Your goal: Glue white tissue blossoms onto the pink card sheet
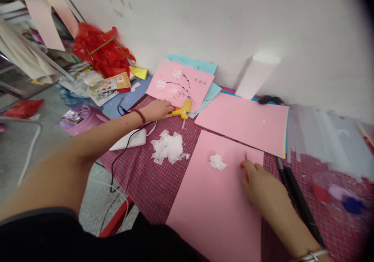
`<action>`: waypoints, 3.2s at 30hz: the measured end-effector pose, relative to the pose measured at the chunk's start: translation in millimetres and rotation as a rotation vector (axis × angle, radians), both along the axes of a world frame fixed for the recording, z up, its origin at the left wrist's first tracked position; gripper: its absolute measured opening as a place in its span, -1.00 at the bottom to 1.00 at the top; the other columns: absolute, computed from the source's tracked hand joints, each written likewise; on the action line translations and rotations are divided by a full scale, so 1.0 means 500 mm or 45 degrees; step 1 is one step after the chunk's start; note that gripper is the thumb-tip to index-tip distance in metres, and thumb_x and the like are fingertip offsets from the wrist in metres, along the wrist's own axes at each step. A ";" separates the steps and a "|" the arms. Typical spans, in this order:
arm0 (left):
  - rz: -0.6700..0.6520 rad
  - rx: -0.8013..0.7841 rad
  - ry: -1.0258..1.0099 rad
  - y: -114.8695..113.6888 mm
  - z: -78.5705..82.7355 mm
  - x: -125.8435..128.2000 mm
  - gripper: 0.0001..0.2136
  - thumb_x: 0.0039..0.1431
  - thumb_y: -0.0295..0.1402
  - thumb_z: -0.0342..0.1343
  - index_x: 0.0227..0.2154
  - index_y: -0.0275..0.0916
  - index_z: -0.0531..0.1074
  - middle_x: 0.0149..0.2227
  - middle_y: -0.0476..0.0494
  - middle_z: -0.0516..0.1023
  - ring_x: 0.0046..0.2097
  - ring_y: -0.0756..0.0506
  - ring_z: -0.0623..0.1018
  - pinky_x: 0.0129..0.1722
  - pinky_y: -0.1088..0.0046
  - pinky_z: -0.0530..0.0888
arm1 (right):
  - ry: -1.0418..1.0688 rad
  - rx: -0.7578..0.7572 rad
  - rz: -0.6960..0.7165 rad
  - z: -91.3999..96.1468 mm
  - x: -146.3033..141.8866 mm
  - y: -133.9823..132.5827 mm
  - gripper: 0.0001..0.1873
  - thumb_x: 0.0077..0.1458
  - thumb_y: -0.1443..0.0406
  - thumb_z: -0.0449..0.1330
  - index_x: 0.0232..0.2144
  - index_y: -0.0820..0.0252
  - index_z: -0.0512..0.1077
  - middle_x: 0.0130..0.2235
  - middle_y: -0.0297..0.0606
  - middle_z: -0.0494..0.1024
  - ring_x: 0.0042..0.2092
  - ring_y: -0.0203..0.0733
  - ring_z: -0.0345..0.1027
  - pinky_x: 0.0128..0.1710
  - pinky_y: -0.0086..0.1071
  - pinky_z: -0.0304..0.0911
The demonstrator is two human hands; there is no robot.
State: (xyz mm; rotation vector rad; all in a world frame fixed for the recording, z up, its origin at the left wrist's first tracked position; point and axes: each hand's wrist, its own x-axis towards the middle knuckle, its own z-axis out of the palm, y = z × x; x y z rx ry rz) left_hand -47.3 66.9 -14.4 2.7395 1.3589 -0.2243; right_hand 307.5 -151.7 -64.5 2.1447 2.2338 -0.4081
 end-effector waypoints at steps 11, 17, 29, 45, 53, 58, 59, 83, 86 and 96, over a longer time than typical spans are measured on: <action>-0.185 -0.149 -0.443 -0.294 0.040 0.054 -0.80 0.26 -0.37 -0.07 -0.37 -0.28 0.43 -0.35 -0.11 0.42 -0.28 -0.02 0.42 -0.23 0.45 0.34 | 2.077 -0.366 -0.830 -0.005 0.049 -0.029 -0.82 -0.13 0.30 0.31 -0.37 0.00 0.48 -0.36 -0.34 0.49 -0.37 -0.27 0.44 -0.23 -0.38 0.40; -0.330 -0.139 -0.147 -0.276 0.028 0.077 -0.68 0.09 -0.55 0.04 -0.09 -0.17 0.42 0.12 -0.25 0.31 0.14 -0.23 0.27 0.09 0.12 0.24 | 2.395 -0.198 -0.763 -0.029 0.028 -0.031 -0.72 -0.31 0.32 0.43 -0.44 0.02 0.51 -0.39 -0.39 0.50 -0.35 -0.32 0.43 -0.21 -0.50 0.40; -0.083 -0.659 -0.638 -0.227 0.100 0.150 -0.91 0.15 -0.43 0.03 -0.42 -0.28 0.41 -0.09 -0.15 0.43 -0.04 -0.05 0.42 0.02 0.34 0.32 | 2.605 -0.004 -0.725 -0.034 0.019 -0.014 -0.84 -0.10 0.25 0.35 -0.39 -0.03 0.46 -0.51 -0.42 0.31 -0.45 -0.33 0.24 -0.41 -0.43 0.32; -0.383 -0.830 -0.043 -0.177 0.075 0.150 -0.77 0.00 -0.55 0.10 -0.26 -0.24 0.50 -0.29 -0.08 0.48 -0.25 -0.01 0.43 -0.21 0.50 0.33 | 2.312 0.098 -0.753 -0.028 0.022 -0.013 -0.92 0.06 0.26 0.21 -0.37 0.13 0.38 -0.58 -0.40 0.36 -0.52 -0.35 0.20 -0.51 -0.49 0.14; -0.422 -0.816 0.033 -0.187 0.060 0.140 -0.88 0.01 -0.60 0.07 -0.52 -0.30 0.45 -0.39 -0.07 0.41 -0.28 -0.01 0.39 -0.21 0.51 0.32 | 2.322 0.135 -0.756 -0.036 0.023 -0.017 -0.92 0.04 0.26 0.22 -0.37 0.12 0.39 -0.59 -0.40 0.37 -0.53 -0.33 0.20 -0.50 -0.48 0.15; -0.406 -0.895 -0.142 -0.169 0.065 0.137 -0.90 0.11 -0.50 0.03 -0.48 -0.30 0.40 -0.37 -0.07 0.41 -0.29 0.01 0.38 -0.20 0.51 0.32 | 2.334 0.137 -0.783 -0.034 0.022 -0.015 -0.90 0.00 0.25 0.24 -0.38 0.11 0.41 -0.60 -0.40 0.37 -0.54 -0.32 0.20 -0.53 -0.46 0.13; -0.374 -0.921 -0.167 -0.165 0.066 0.136 -0.91 0.12 -0.48 0.03 -0.46 -0.30 0.40 -0.37 -0.06 0.41 -0.29 0.01 0.38 -0.22 0.51 0.31 | 2.339 0.136 -0.784 -0.033 0.022 -0.015 -0.91 0.00 0.26 0.24 -0.38 0.11 0.41 -0.60 -0.39 0.37 -0.54 -0.32 0.20 -0.53 -0.46 0.13; -0.277 -0.892 -0.262 -0.154 0.071 0.140 -0.94 0.03 -0.50 0.05 -0.46 -0.28 0.40 -0.37 -0.02 0.40 -0.33 0.04 0.37 -0.30 0.56 0.30 | 2.336 0.131 -0.787 -0.032 0.021 -0.016 -0.91 -0.02 0.28 0.28 -0.41 0.11 0.43 -0.59 -0.39 0.35 -0.54 -0.34 0.20 -0.53 -0.43 0.10; -0.136 -0.960 -0.291 -0.136 0.066 0.156 -0.96 0.02 -0.46 0.05 -0.43 -0.28 0.38 -0.43 0.02 0.38 -0.40 0.06 0.35 -0.39 0.58 0.29 | 2.325 0.120 -0.775 -0.039 0.024 -0.019 -0.92 -0.01 0.27 0.29 -0.40 0.10 0.46 -0.55 -0.40 0.35 -0.52 -0.37 0.21 -0.52 -0.45 0.13; 0.068 -1.197 -0.427 -0.110 0.012 0.184 -0.85 0.05 -0.37 0.10 -0.31 -0.28 0.46 -0.42 -0.01 0.47 -0.41 0.06 0.41 -0.42 0.59 0.33 | 2.292 0.101 -0.771 -0.047 0.030 -0.013 -0.90 -0.08 0.22 0.33 -0.43 0.02 0.50 -0.52 -0.38 0.37 -0.54 -0.34 0.23 -0.59 -0.42 0.21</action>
